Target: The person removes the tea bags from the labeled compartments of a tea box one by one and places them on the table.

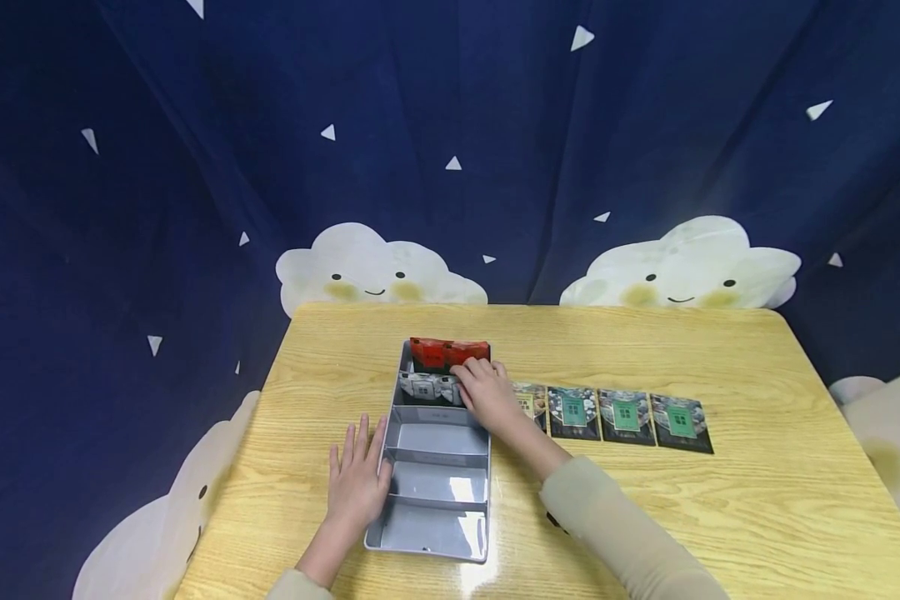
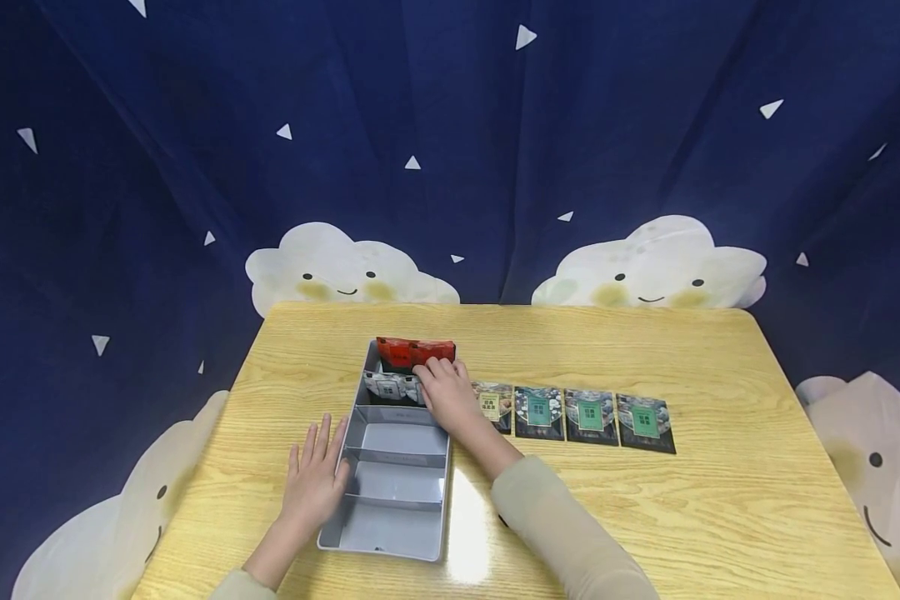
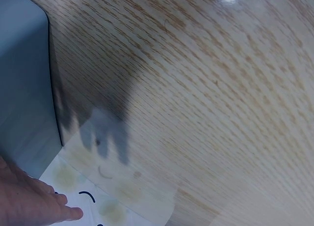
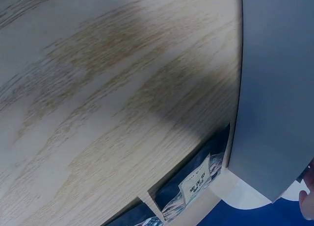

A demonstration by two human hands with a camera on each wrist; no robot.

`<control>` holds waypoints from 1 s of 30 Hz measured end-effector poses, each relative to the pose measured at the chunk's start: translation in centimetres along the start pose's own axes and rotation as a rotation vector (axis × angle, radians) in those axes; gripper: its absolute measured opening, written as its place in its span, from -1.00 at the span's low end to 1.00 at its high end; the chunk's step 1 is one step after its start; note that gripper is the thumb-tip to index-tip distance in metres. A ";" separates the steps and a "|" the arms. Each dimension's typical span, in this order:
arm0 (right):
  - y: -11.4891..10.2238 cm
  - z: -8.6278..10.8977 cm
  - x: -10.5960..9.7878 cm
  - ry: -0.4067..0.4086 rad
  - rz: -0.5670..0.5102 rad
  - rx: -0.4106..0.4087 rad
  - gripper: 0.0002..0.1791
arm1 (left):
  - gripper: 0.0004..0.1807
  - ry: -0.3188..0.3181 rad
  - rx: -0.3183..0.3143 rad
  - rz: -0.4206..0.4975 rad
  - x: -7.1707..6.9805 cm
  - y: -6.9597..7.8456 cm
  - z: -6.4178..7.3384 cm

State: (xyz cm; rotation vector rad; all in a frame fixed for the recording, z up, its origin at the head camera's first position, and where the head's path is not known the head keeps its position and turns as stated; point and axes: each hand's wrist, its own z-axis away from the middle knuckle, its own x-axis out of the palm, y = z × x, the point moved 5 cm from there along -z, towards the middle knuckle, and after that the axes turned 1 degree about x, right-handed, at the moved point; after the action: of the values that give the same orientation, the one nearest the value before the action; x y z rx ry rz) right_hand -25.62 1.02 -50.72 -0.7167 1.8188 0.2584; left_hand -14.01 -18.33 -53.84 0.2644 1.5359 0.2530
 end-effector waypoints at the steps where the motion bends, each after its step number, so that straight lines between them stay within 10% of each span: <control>1: 0.0 0.0 0.0 -0.006 0.002 0.001 -0.72 | -0.36 0.002 0.001 -0.001 0.0 0.0 0.0; 30: -0.3 0.0 -1.0 -0.048 -0.120 0.038 -0.88 | -0.36 0.006 0.000 -0.008 0.0 -0.1 0.0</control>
State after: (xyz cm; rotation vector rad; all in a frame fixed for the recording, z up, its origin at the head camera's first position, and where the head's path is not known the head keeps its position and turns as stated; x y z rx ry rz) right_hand -25.20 1.15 -49.72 -0.7836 1.7241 0.1594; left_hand -14.00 -18.37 -53.90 0.2576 1.5423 0.2472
